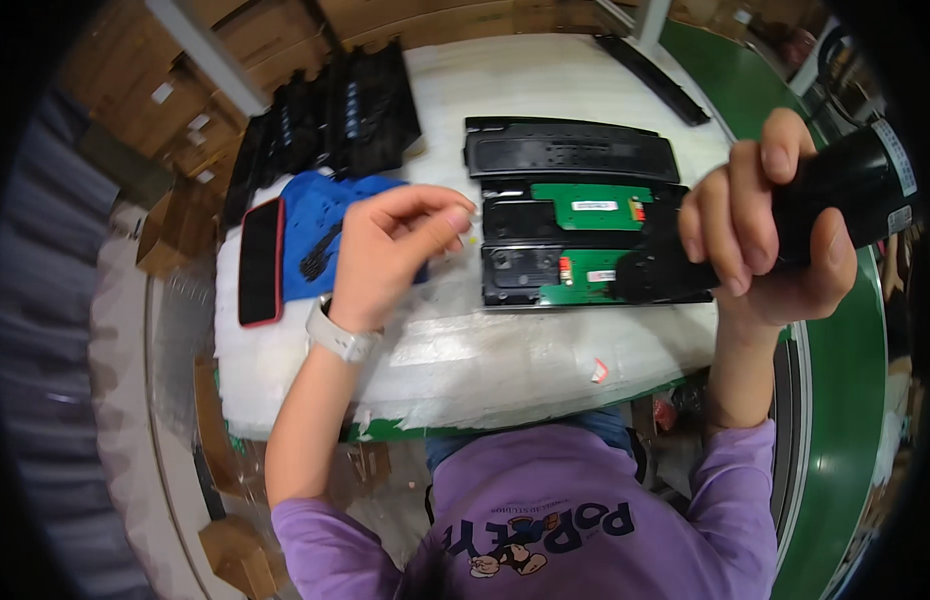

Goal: Assembling electronic components and driving screws into plastic housings at a factory workbench.

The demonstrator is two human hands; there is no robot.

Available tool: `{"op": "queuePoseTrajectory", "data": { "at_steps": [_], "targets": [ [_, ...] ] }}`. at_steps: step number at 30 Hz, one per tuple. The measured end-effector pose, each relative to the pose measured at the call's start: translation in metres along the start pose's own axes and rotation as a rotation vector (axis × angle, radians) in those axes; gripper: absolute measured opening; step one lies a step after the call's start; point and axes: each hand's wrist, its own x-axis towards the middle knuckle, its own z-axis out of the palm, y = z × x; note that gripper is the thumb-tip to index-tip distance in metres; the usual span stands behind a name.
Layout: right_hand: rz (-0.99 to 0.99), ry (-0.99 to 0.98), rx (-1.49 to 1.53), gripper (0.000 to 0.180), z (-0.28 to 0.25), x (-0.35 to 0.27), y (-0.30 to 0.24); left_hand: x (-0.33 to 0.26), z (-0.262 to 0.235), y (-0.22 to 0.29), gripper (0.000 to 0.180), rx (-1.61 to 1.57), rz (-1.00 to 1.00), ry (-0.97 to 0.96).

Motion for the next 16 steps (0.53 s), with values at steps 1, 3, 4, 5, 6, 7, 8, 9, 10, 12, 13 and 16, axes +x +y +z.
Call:
{"op": "queuePoseTrajectory", "data": {
  "at_steps": [1,3,4,5,6,7,8,9,10,12,13,16],
  "targets": [
    [-0.020,-0.030,0.015,0.037,0.001,0.004,0.000,-0.002,0.012,0.004,0.011,0.038,0.009,-0.044],
    [-0.045,-0.020,-0.016,0.037,0.004,0.005,0.003,-0.005,0.030,0.004,0.007,0.218,0.159,-0.101],
    [-0.065,-0.023,-0.026,0.037,0.005,0.005,0.004,-0.003,0.032,-0.002,0.007,0.419,0.343,-0.128],
    [-0.083,-0.027,-0.034,0.036,0.007,0.005,0.005,-0.005,0.036,-0.001,0.008,0.518,0.400,-0.123],
    [-0.102,-0.033,-0.036,0.036,0.009,0.004,0.004,-0.009,0.040,0.001,0.009,0.621,0.456,-0.114],
    [-0.119,-0.040,-0.036,0.036,0.011,0.004,0.004,-0.011,0.042,0.000,0.009,0.614,0.453,-0.120],
    [-0.134,-0.047,-0.035,0.036,0.012,0.003,0.003,-0.012,0.044,-0.001,0.010,0.629,0.490,-0.134],
    [-0.150,-0.057,-0.031,0.035,0.012,0.003,0.003,-0.013,0.045,-0.003,0.010,0.645,0.526,-0.146],
    [-0.144,-0.053,-0.030,0.035,0.008,0.004,0.007,-0.013,0.046,-0.003,0.010,0.641,0.520,-0.148],
    [-0.245,-0.190,-0.062,0.036,-0.005,0.008,0.017,-0.012,0.047,-0.004,0.012,0.704,0.575,-0.176],
    [-0.241,-0.188,-0.059,0.036,-0.007,0.010,0.019,-0.012,0.047,-0.005,0.012,0.703,0.569,-0.175],
    [-0.178,-0.321,-0.129,0.037,-0.009,0.012,0.018,-0.013,0.048,-0.008,0.013,0.709,0.571,-0.182]
  ]
}}
